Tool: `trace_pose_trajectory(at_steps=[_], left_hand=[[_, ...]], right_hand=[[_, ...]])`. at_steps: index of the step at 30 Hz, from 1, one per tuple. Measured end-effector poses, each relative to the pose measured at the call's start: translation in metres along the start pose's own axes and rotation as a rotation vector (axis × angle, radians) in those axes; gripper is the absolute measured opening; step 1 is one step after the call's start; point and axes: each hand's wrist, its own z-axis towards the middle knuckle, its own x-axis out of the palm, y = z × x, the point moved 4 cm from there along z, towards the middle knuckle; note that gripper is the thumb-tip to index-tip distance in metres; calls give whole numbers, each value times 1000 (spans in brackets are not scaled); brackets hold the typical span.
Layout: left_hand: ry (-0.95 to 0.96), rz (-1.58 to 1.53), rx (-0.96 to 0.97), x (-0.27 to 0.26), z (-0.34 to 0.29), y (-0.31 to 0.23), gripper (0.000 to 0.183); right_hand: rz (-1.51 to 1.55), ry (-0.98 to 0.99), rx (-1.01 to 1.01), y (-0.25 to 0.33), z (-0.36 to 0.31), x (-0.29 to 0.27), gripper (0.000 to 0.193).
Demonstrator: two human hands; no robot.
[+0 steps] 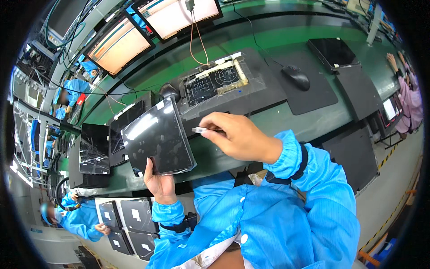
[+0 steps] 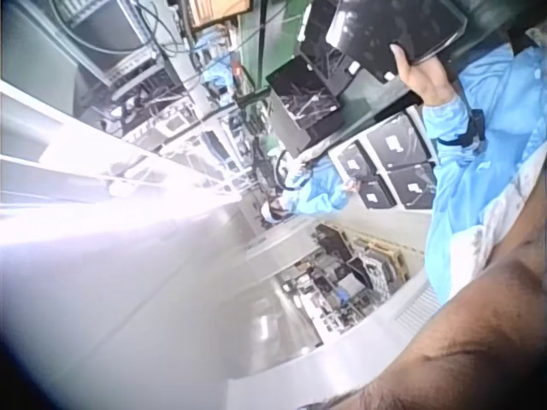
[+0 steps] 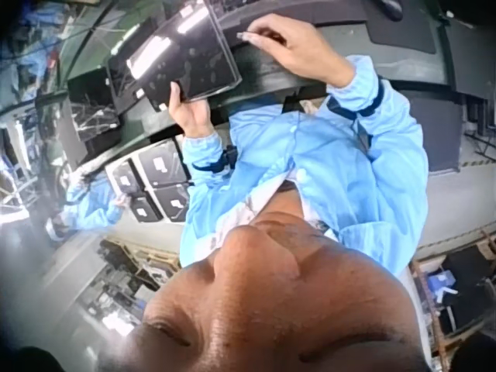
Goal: Assembling and testing tablet-like electronic devices on a production line.
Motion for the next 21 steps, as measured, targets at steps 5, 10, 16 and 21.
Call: trace_pose_trajectory(at_steps=[5,10,16,21], left_hand=[[-18,20,-48,4,-8,0,29],[-43,38,-13,8,-11,0,23],[-32,59,-8,8,-13,3,33],[11,175,-28,17,-13,5,25]], right_hand=[[-103,-61,-120,0,8,11,17],[-93,-51,-105,0,1,12,17],[-130,12,-48,0,-4,7,16],[-176,210,-80,3,4,-3,15]])
